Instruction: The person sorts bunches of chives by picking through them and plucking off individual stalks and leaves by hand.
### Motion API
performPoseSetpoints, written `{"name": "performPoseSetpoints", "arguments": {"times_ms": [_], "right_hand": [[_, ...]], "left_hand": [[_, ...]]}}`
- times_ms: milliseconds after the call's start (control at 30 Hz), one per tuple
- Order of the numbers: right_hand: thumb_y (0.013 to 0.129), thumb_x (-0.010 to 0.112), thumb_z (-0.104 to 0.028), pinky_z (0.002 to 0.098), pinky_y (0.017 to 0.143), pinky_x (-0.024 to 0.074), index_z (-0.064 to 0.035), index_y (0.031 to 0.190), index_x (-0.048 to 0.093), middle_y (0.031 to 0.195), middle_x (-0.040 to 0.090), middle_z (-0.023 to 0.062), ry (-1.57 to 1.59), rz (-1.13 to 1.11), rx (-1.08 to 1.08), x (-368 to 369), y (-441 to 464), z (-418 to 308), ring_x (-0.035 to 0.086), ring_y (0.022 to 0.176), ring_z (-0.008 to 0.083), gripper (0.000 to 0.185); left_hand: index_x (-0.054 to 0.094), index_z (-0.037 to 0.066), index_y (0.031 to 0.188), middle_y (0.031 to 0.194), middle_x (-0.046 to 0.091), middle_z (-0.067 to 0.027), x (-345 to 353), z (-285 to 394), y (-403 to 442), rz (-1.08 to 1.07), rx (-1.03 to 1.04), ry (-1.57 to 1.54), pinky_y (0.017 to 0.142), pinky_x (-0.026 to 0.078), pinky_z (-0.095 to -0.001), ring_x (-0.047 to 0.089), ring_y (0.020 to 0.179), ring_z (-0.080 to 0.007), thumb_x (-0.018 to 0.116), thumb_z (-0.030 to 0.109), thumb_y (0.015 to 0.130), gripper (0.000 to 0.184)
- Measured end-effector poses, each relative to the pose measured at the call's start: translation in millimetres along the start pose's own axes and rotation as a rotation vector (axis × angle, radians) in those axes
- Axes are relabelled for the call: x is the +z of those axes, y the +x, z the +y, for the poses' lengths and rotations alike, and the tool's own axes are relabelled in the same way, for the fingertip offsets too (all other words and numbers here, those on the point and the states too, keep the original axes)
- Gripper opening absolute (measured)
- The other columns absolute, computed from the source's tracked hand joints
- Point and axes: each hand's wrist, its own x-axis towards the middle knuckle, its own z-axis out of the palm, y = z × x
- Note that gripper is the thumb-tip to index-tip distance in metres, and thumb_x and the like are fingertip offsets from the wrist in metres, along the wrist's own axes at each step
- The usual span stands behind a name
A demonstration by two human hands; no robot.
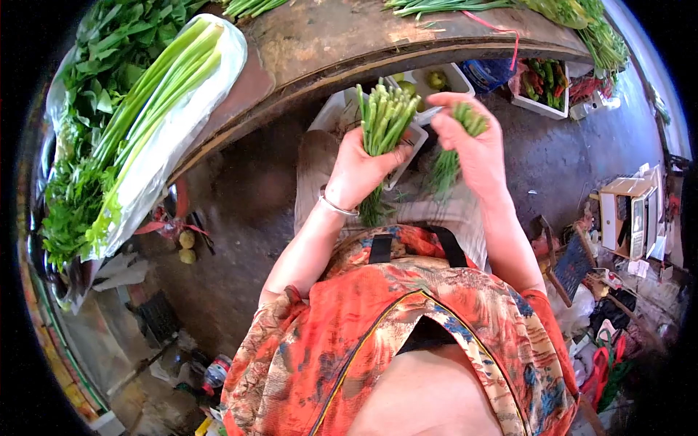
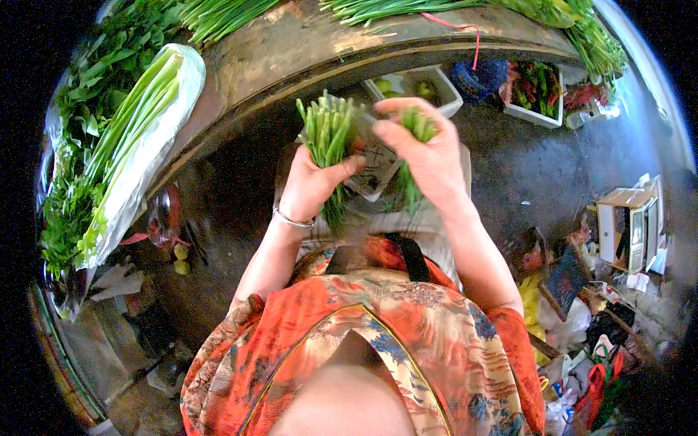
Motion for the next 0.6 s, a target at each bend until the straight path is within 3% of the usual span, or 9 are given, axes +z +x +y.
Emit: {"name": "performPoseSetpoints", "arguments": {"times_ms": [67, 133, 200, 233, 333, 433, 600], "right_hand": [[0.084, 0.07, -0.011, 0.0165, 0.056, 0.036, -0.0053, 0.1, 0.065, 0.079, 0.059, -0.0061, 0.118, -0.075, 0.012, 11, 1, 6, 0.048, 0.066, 0.0011, 0.017], [0.087, 0.067, -0.012, 0.0173, 0.055, 0.0363, -0.0041, 0.096, 0.066, 0.075, 0.059, -0.0045, 0.037, -0.051, -0.017, 1, 4, 15, 0.048, 0.063, 0.0024, 0.013], [0.089, 0.064, -0.014, 0.0179, 0.054, 0.0361, -0.0039, 0.094, 0.066, 0.07, 0.058, -0.0027, 0.089, 0.122, -0.041, -9, 5, 9, 0.048, 0.059, 0.0038, 0.011], [0.09, 0.062, -0.014, 0.0186, 0.053, 0.0363, -0.0044, 0.093, 0.066, 0.068, 0.058, -0.0013, 0.105, 0.177, -0.085, -19, 6, 7, 0.047, 0.058, 0.0051, 0.011], [0.09, 0.062, -0.014, 0.0229, 0.054, 0.0392, -0.0034, 0.092, 0.065, 0.071, 0.059, 0.0019, 0.328, 0.267, -0.177, -53, 6, -7, 0.051, 0.059, 0.0103, 0.011], [0.091, 0.06, -0.015, 0.026, 0.055, 0.0409, -0.0029, 0.094, 0.064, 0.083, 0.062, 0.0051, 0.334, 0.357, -0.272, -71, 4, -21, 0.054, 0.065, 0.0127, 0.013], [0.092, 0.06, -0.013, 0.0254, 0.055, 0.041, -0.0024, 0.094, 0.064, 0.082, 0.062, 0.005, 0.342, 0.472, -0.312, -86, 4, -20, 0.054, 0.067, 0.013, 0.012]], "left_hand": [[0.064, 0.001, 0.103, 0.095, 0.066, -0.0005, 2, -5, -1, -0.094, 0.016, -0.01, 0.077, 0.048, -0.0232, 0.058, 0.086, -0.0074, 0.071, 0.002, 0.078, 0.026], [0.063, 0.0, 0.1, 0.09, 0.067, -0.0029, 3, -1, -4, -0.099, 0.01, 0.006, 0.07, 0.05, -0.0237, 0.06, 0.078, -0.0083, 0.07, 0.003, 0.08, 0.022], [0.062, -0.001, 0.097, 0.081, 0.067, -0.0052, -1, 2, -7, -0.03, -0.099, -0.178, 0.06, 0.049, -0.0239, 0.059, 0.065, -0.0093, 0.068, 0.004, 0.082, 0.017], [0.061, -0.001, 0.096, 0.079, 0.067, -0.0104, -2, 4, -7, 0.002, -0.095, -0.148, 0.058, 0.048, -0.0258, 0.06, 0.062, -0.0141, 0.067, 0.006, 0.083, 0.016], [0.062, -0.001, 0.095, 0.078, 0.067, -0.0097, -13, 2, -9, 0.007, -0.036, -0.102, 0.058, 0.048, -0.0247, 0.059, 0.062, -0.013, 0.066, 0.008, 0.084, 0.015], [0.063, -0.001, 0.094, 0.08, 0.067, -0.0098, -12, 2, -10, 0.083, -0.007, -0.066, 0.058, 0.048, -0.0246, 0.06, 0.062, -0.0127, 0.066, 0.009, 0.085, 0.014], [0.065, 0.001, 0.095, 0.094, 0.069, -0.0101, -13, 0, -7, 0.222, 0.096, 0.035, 0.057, 0.049, -0.0249, 0.064, 0.068, -0.0148, 0.063, 0.009, 0.088, 0.011]]}}
